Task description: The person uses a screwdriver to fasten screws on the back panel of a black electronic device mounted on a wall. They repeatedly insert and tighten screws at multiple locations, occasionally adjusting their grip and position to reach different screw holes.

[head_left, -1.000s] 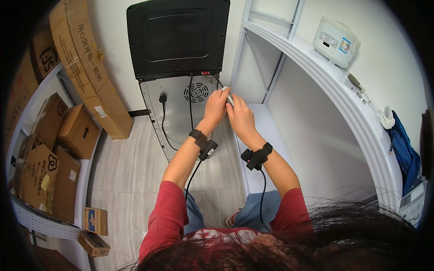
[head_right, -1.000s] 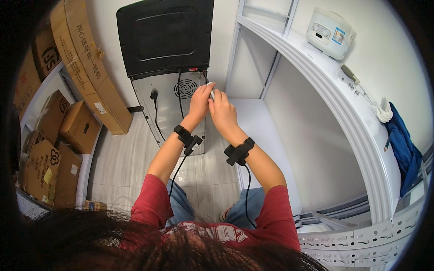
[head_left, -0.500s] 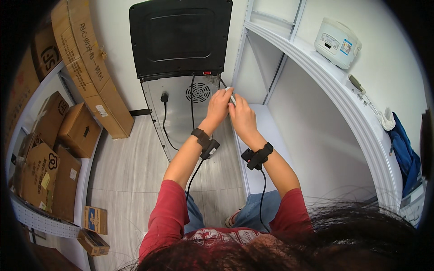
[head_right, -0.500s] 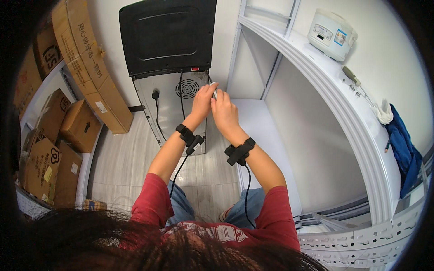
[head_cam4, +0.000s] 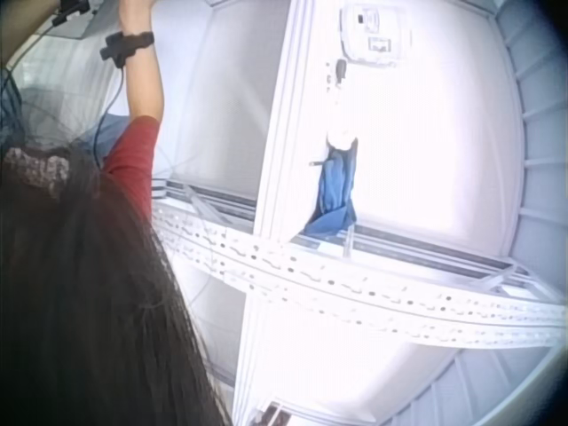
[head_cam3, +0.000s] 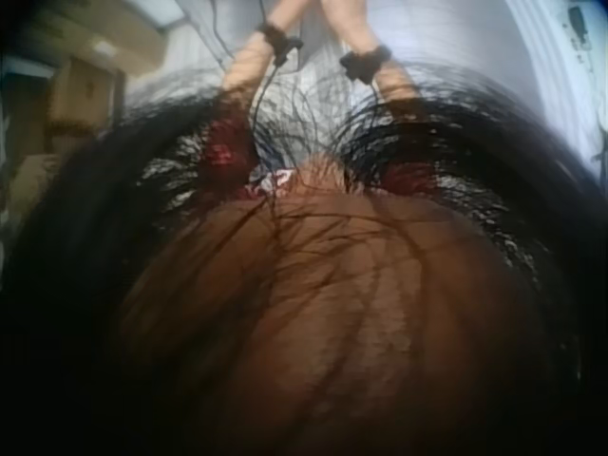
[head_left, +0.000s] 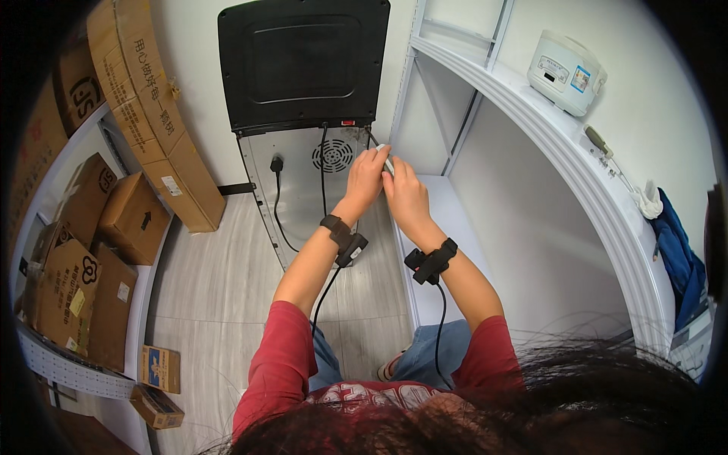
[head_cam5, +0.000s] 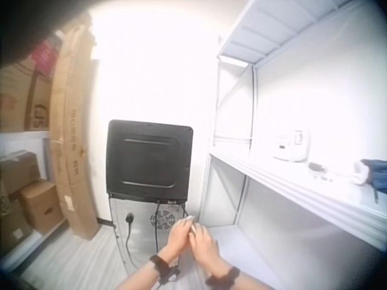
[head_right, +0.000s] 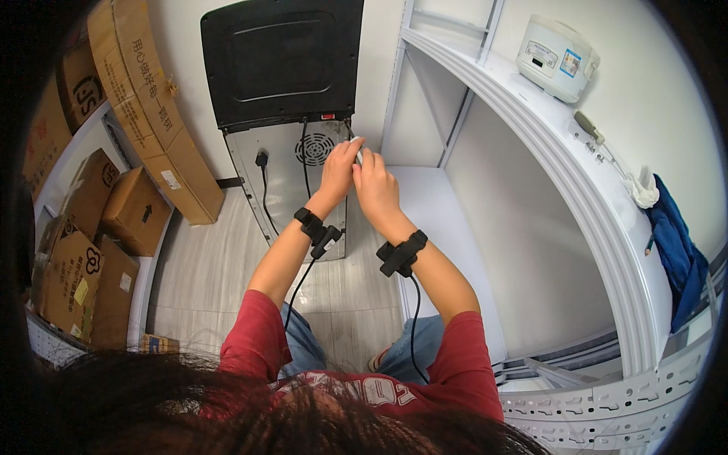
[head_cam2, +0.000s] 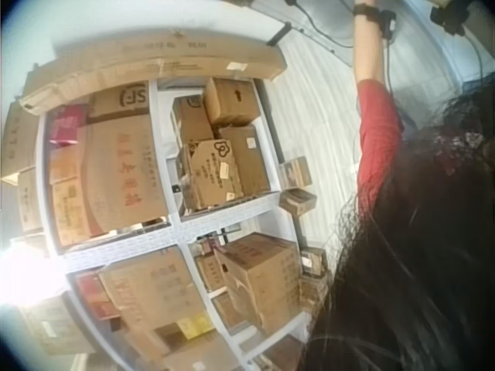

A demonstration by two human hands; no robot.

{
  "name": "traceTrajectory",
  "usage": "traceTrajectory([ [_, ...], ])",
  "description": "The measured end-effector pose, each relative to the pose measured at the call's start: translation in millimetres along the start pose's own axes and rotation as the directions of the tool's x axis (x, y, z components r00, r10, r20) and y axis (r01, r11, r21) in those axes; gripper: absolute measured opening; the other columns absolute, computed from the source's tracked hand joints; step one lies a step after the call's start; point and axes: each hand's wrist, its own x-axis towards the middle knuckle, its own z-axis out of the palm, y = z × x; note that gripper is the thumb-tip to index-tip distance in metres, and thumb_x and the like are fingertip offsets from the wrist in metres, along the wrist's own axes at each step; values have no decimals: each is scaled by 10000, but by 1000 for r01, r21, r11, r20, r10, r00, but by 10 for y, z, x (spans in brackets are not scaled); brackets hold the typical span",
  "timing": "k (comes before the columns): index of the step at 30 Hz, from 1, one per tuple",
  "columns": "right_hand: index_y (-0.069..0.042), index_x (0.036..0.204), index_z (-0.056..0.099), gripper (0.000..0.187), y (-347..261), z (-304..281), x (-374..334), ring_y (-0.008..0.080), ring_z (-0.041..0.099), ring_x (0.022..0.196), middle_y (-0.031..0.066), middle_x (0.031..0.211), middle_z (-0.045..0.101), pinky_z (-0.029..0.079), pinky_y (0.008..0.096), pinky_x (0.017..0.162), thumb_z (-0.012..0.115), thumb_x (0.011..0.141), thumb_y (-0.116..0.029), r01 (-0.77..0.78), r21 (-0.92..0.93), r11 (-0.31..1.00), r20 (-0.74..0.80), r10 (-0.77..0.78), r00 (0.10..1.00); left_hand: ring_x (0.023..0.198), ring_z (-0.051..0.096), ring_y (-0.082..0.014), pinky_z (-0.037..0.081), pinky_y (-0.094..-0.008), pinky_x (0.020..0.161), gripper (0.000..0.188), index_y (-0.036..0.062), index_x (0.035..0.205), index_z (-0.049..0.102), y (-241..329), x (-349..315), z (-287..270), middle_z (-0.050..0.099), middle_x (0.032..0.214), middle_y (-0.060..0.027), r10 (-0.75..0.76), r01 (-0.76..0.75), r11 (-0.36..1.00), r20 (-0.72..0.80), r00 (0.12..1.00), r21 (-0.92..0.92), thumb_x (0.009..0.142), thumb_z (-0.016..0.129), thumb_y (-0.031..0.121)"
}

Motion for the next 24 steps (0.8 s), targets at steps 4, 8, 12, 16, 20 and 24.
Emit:
traceTrajectory([
  [4,47,1170,510,350,-36,-34,19,364,665,765,210,1074,603,561,409,608,587,901,-162,-23,1,1000,32,23,999,882,567,-332,473,-411,760,439,20,1178,564,-9,3,0,595,926,-134,5,-5,1000,-20,1000,-17,739,576,-8],
  [8,20,1194,536,357,-77,-35,35,388,642,867,216,1130,605,542,436,713,593,878,-134,-22,0,1000,45,22,999,860,569,-335,474,-415,748,437,26,1191,562,-3,6,10,596,892,-136,-6,5,1000,-55,998,-15,755,583,14],
  [12,-18,1210,551,381,-23,7,13,360,630,922,203,1179,589,538,417,763,616,843,-93,91,-89,992,35,-89,995,872,579,-342,478,-414,753,440,39,1205,563,-7,20,-21,607,889,-140,-51,51,999,2,999,12,767,593,34],
  [16,-36,1210,559,377,15,-6,25,351,625,909,197,1183,589,539,409,761,620,842,-92,117,-125,985,18,-116,993,897,586,-349,479,-417,763,437,45,1211,562,8,48,11,619,914,-143,-40,40,999,-21,999,-1,777,600,63],
  [20,-29,1198,559,371,-126,-106,95,354,622,907,192,1180,588,536,412,753,626,842,-109,86,-30,996,4,-86,996,900,589,-358,478,-429,767,436,42,1216,557,-34,54,-12,631,937,-150,-61,60,998,-58,996,-20,785,600,93],
  [24,-27,1168,570,347,-112,-79,125,367,624,886,191,1169,586,536,414,735,636,848,-145,-22,-1,1000,70,22,997,898,597,-369,480,-435,766,417,34,1199,561,-6,76,-3,640,934,-166,-83,81,996,-88,993,-25,789,593,98],
])
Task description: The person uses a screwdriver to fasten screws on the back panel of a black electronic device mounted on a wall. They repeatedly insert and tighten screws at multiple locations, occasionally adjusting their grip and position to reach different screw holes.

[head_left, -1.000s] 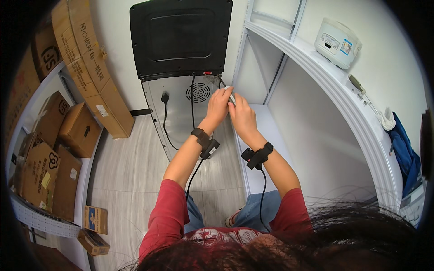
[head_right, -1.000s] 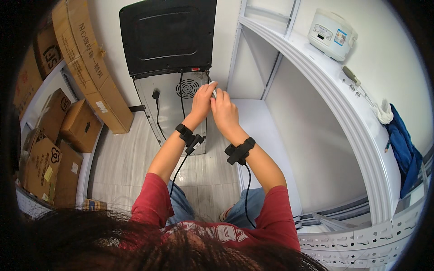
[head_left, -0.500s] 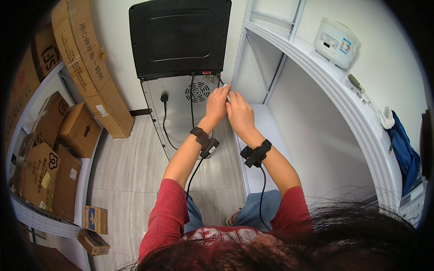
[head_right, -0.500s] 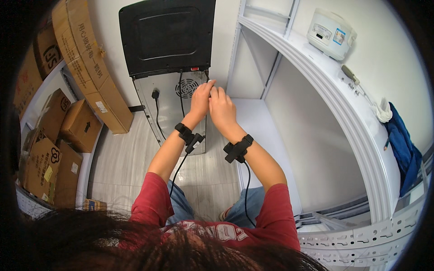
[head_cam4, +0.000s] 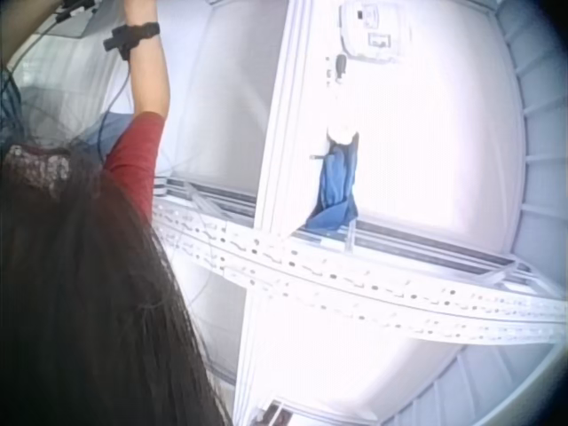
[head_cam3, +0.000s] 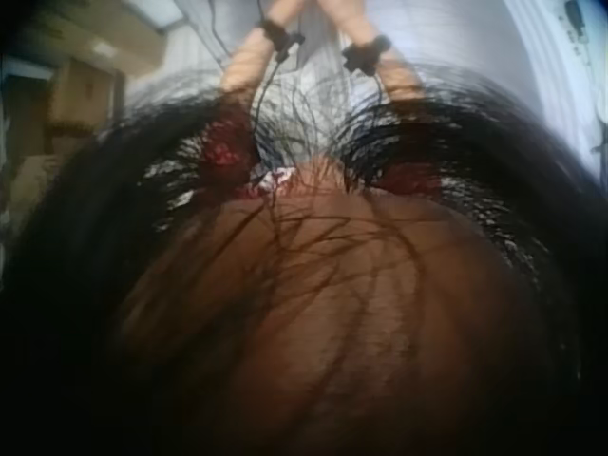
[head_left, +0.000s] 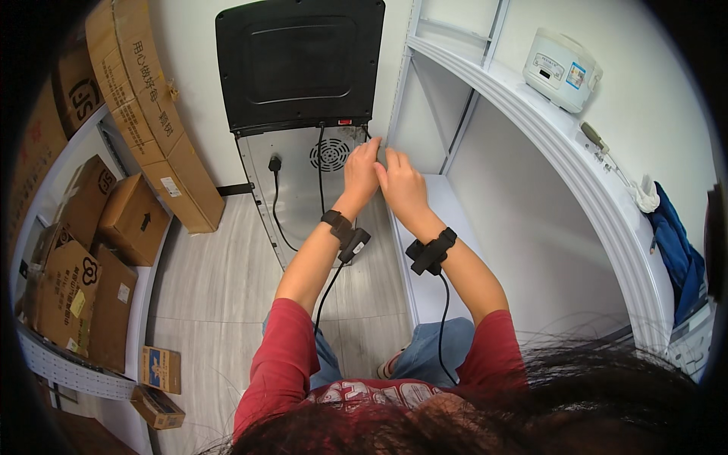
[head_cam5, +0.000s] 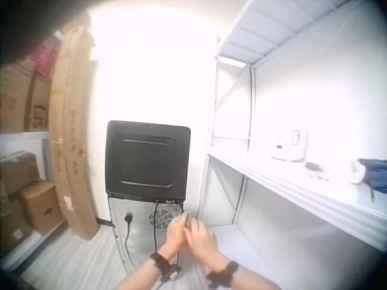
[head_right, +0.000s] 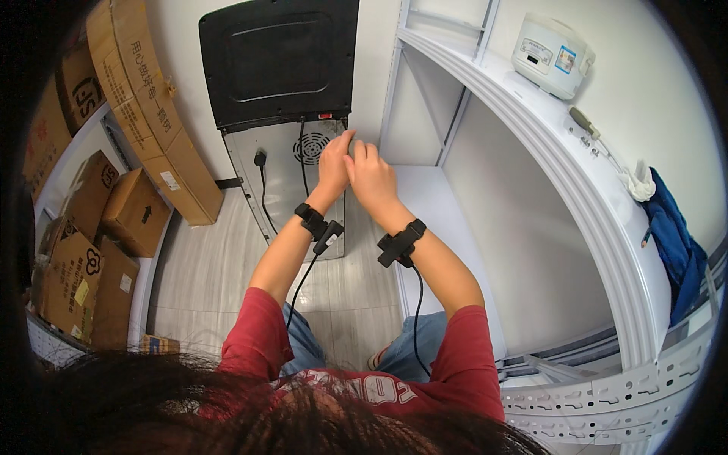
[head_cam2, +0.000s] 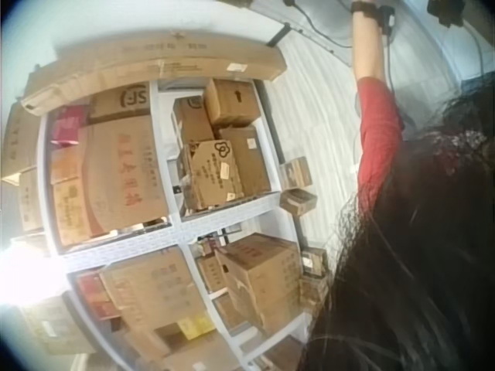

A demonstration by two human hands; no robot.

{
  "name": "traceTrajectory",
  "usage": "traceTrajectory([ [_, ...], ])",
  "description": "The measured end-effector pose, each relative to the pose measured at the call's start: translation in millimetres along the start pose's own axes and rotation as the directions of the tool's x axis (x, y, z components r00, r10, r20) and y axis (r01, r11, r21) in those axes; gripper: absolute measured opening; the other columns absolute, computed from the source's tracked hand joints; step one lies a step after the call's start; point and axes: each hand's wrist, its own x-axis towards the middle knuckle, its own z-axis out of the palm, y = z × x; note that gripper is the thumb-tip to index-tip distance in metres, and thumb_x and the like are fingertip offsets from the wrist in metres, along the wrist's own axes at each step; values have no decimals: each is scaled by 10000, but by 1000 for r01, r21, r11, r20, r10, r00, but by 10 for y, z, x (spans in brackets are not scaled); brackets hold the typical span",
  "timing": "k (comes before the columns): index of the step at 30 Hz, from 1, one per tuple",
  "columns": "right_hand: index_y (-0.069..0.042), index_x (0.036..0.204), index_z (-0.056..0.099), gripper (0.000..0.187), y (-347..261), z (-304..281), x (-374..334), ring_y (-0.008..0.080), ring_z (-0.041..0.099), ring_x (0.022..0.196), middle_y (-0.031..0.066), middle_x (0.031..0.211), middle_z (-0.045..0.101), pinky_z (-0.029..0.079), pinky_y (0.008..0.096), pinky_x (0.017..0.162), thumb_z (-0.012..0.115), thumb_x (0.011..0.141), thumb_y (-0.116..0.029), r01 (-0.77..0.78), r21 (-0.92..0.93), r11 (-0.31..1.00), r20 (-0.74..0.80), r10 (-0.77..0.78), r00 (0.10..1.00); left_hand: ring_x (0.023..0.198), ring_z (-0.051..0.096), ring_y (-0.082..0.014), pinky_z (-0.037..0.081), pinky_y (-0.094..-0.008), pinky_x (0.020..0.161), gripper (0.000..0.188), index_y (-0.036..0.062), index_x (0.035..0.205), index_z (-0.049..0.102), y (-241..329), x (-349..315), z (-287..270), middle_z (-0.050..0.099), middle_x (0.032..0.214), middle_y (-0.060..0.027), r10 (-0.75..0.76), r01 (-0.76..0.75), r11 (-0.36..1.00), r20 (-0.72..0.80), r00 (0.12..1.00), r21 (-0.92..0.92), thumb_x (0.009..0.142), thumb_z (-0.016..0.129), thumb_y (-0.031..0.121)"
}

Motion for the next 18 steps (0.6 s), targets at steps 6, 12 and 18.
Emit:
traceTrajectory([
  [6,-32,1092,597,276,35,-17,-10,357,614,887,179,1140,590,525,417,734,639,840,-137,278,-117,954,-144,-293,945,880,603,-359,478,-437,758,403,27,1185,572,16,-4,-49,641,909,-164,-9,9,1000,10,1000,16,786,585,86],
  [12,-32,1130,578,333,64,29,4,337,598,933,178,1123,581,513,418,764,652,818,-121,162,-79,984,-89,-169,982,836,597,-344,470,-434,733,370,21,1133,591,58,-2,43,630,852,-141,55,-56,998,-98,994,-3,766,586,69],
  [18,-32,1144,560,348,-82,-114,42,316,610,842,159,1087,583,523,392,709,633,810,-98,107,-80,991,31,-105,994,827,595,-345,468,-433,724,360,17,1122,577,-44,-9,-13,630,852,-142,12,-11,1000,-53,999,17,770,589,88],
])
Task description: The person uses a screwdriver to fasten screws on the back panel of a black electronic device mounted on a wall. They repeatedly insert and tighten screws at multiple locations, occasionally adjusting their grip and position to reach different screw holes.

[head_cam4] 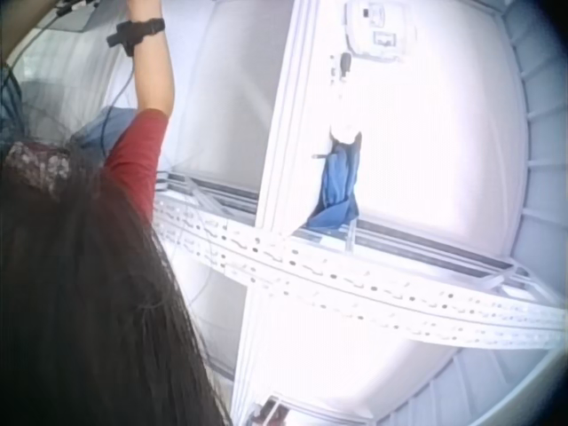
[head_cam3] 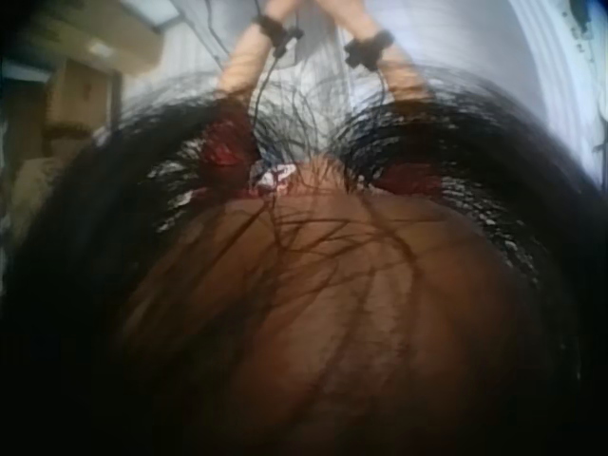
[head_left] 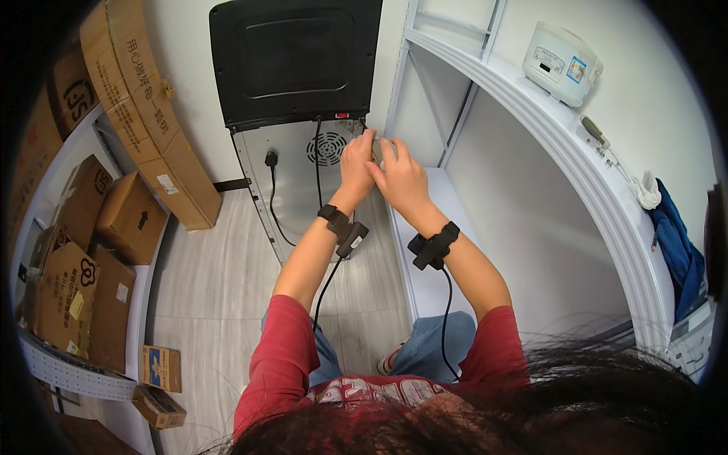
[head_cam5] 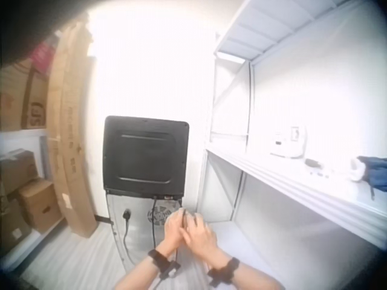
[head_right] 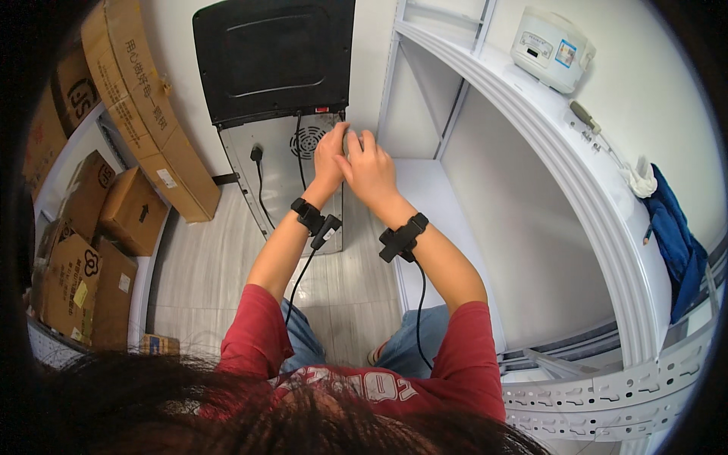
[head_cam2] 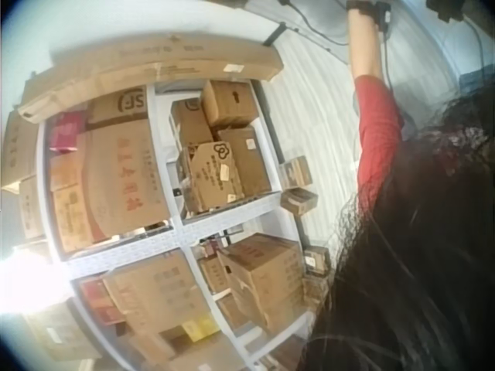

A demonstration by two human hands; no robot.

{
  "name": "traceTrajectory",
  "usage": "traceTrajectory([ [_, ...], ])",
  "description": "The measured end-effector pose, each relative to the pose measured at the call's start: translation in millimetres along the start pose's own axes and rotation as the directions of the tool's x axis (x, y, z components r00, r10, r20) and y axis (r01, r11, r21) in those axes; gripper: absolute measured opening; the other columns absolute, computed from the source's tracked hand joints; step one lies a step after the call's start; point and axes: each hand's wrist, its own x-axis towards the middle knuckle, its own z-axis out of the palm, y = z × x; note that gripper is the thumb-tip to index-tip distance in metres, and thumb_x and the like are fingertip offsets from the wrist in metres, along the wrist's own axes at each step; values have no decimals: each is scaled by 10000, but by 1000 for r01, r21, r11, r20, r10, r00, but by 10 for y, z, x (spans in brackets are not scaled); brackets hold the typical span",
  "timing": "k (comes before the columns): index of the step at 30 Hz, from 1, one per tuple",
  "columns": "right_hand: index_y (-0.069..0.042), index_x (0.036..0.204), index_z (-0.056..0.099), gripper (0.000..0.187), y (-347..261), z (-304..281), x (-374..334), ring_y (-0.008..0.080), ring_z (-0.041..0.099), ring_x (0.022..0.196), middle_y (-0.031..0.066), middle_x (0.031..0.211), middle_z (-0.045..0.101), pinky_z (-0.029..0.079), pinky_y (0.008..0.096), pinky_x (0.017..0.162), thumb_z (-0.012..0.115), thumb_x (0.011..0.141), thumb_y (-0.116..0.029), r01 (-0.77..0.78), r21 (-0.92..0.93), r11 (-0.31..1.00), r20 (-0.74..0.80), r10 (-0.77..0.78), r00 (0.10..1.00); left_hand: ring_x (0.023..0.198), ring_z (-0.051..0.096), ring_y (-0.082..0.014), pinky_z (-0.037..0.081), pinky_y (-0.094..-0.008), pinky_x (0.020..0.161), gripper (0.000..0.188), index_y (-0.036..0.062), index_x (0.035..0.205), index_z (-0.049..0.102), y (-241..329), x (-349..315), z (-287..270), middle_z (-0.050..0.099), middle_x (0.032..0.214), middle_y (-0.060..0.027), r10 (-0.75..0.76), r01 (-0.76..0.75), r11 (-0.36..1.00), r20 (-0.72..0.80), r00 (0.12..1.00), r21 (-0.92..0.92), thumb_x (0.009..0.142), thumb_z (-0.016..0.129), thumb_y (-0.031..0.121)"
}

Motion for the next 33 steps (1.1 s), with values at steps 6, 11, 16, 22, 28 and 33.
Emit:
traceTrajectory([
  [6,-33,1160,557,349,160,151,-12,354,634,839,172,1083,579,527,423,690,637,834,-127,192,-94,977,-161,-206,965,933,611,-351,489,-422,783,359,45,1155,577,115,31,-21,656,955,-157,-24,27,999,54,998,-47,813,591,155],
  [11,-32,1169,556,346,40,122,-39,352,636,812,174,1081,579,526,430,686,617,835,-100,72,-16,997,-144,-74,987,841,604,-338,480,-422,725,367,61,1137,585,66,31,-41,636,869,-135,16,-17,999,-18,1000,-45,774,607,114],
  [16,-26,1160,556,338,107,91,-7,353,637,827,177,1080,578,525,436,702,613,836,-105,230,-107,967,-189,-247,950,857,609,-339,484,-425,733,369,59,1140,590,147,20,-61,639,875,-136,-50,52,995,26,998,-81,777,607,119],
  [22,-30,1165,555,336,108,132,-13,332,634,813,166,1046,586,526,420,697,610,848,-126,98,-30,995,-163,-102,981,935,628,-331,498,-408,775,376,66,1183,579,182,29,-66,664,996,-146,-59,63,996,63,996,-57,823,593,172],
  [28,-21,1186,538,390,-13,46,-42,334,630,772,155,1006,593,528,414,673,643,841,-170,-19,1,1000,-27,19,999,864,623,-336,490,-422,731,391,60,1162,573,80,-43,-96,654,894,-140,-20,20,1000,33,999,-4,780,606,142],
  [33,-15,1188,532,401,147,135,-71,337,635,726,151,913,590,528,412,610,645,851,-200,136,-31,990,-202,-140,969,866,622,-340,491,-425,717,419,66,1170,565,182,-29,-46,653,894,-148,-70,76,995,92,993,-68,760,618,134],
])
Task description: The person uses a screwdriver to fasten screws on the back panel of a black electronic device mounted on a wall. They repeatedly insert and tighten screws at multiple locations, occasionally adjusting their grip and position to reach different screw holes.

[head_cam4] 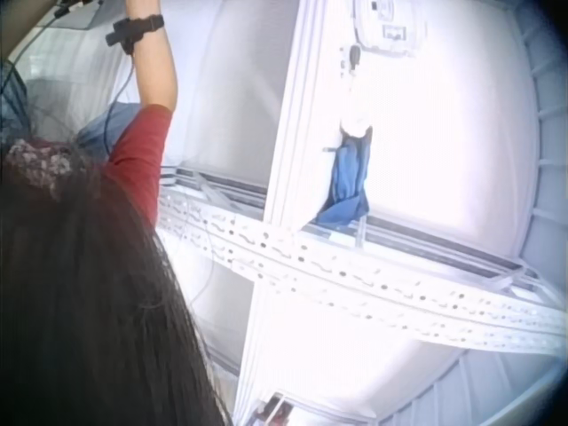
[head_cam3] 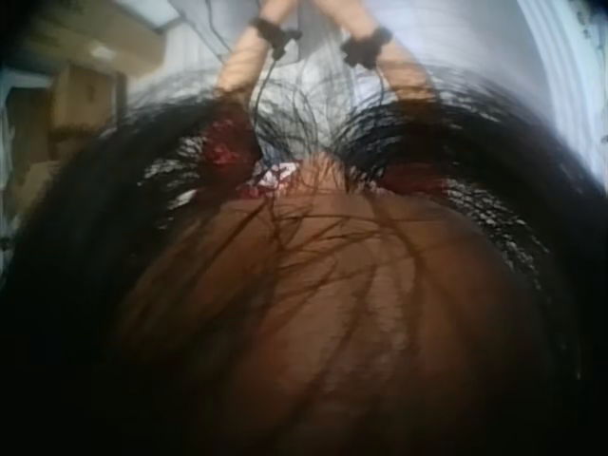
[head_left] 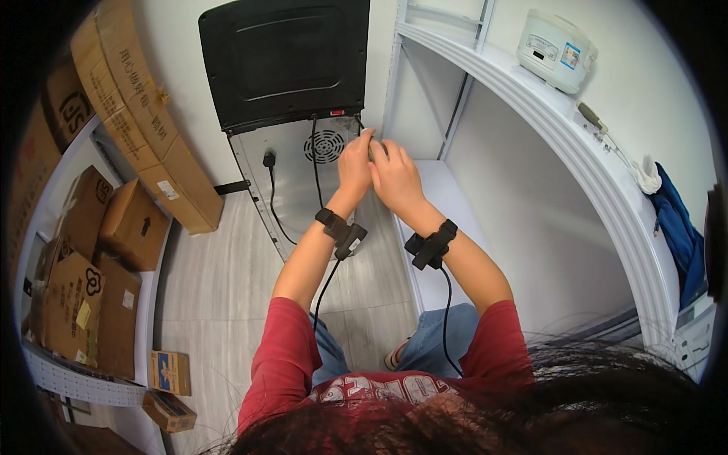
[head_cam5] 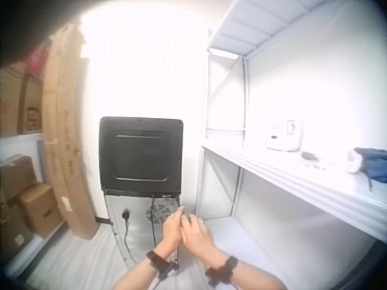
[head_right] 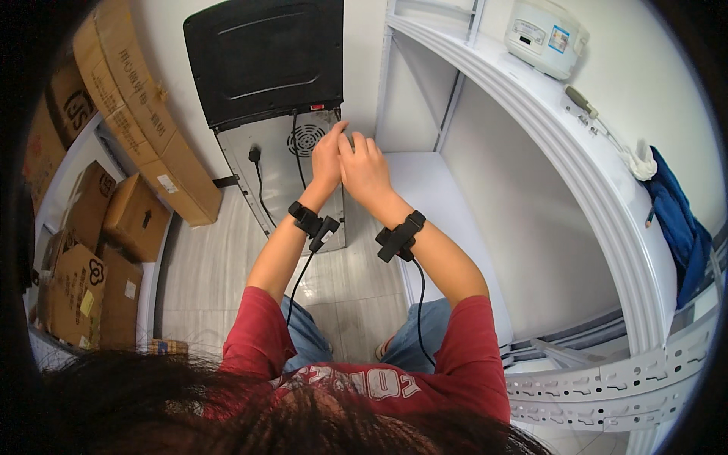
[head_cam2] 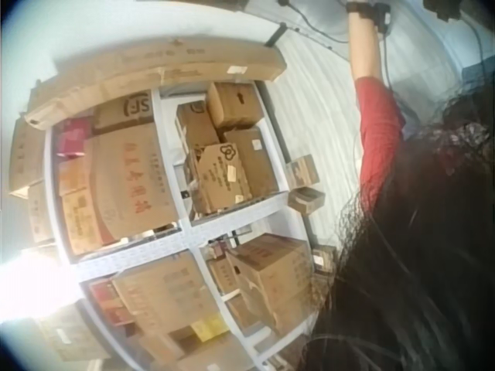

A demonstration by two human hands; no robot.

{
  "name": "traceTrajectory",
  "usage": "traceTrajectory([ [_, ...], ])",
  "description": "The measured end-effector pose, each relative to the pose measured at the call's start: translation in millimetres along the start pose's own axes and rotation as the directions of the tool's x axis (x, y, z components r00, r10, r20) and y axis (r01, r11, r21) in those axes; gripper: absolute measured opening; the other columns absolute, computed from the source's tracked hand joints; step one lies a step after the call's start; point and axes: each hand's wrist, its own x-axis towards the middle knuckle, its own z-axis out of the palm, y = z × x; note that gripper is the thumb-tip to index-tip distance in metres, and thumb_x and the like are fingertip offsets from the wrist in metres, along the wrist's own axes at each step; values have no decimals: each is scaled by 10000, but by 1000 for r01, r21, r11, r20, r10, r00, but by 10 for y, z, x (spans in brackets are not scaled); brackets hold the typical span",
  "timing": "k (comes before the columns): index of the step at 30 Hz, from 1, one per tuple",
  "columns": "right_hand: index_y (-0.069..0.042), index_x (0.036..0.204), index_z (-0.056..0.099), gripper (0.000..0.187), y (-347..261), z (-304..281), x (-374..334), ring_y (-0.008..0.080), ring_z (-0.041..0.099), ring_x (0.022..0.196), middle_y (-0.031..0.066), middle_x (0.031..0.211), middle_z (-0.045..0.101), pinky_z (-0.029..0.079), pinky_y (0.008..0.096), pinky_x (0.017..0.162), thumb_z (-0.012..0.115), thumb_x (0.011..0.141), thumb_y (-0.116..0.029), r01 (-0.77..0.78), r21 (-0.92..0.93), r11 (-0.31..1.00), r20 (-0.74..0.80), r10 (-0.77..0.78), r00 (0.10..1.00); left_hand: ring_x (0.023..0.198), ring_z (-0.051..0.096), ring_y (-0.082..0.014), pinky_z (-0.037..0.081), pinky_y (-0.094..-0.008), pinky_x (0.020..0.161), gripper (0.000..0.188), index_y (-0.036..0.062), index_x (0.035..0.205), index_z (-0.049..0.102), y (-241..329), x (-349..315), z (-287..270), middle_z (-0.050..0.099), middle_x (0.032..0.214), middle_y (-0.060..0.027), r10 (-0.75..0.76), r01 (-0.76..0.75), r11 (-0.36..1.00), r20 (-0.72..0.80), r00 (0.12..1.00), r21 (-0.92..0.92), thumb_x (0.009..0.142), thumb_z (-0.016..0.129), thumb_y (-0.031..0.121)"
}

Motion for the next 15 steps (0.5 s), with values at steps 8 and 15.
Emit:
traceTrajectory([
  [8,-19,1231,503,446,-61,-49,-66,364,624,858,197,1045,591,529,426,710,653,843,-178,-158,-1,987,203,155,967,819,619,-337,488,-420,689,435,49,1171,564,-30,-52,72,649,870,-142,19,-20,1000,-39,999,-23,740,617,83],
  [15,1,1248,483,452,-66,-58,-38,376,645,722,207,954,612,541,427,604,631,871,-200,-97,47,994,57,94,994,841,634,-361,495,-410,710,427,45,1196,550,-75,25,-6,660,918,-180,-26,26,999,-21,999,30,808,638,199],
])
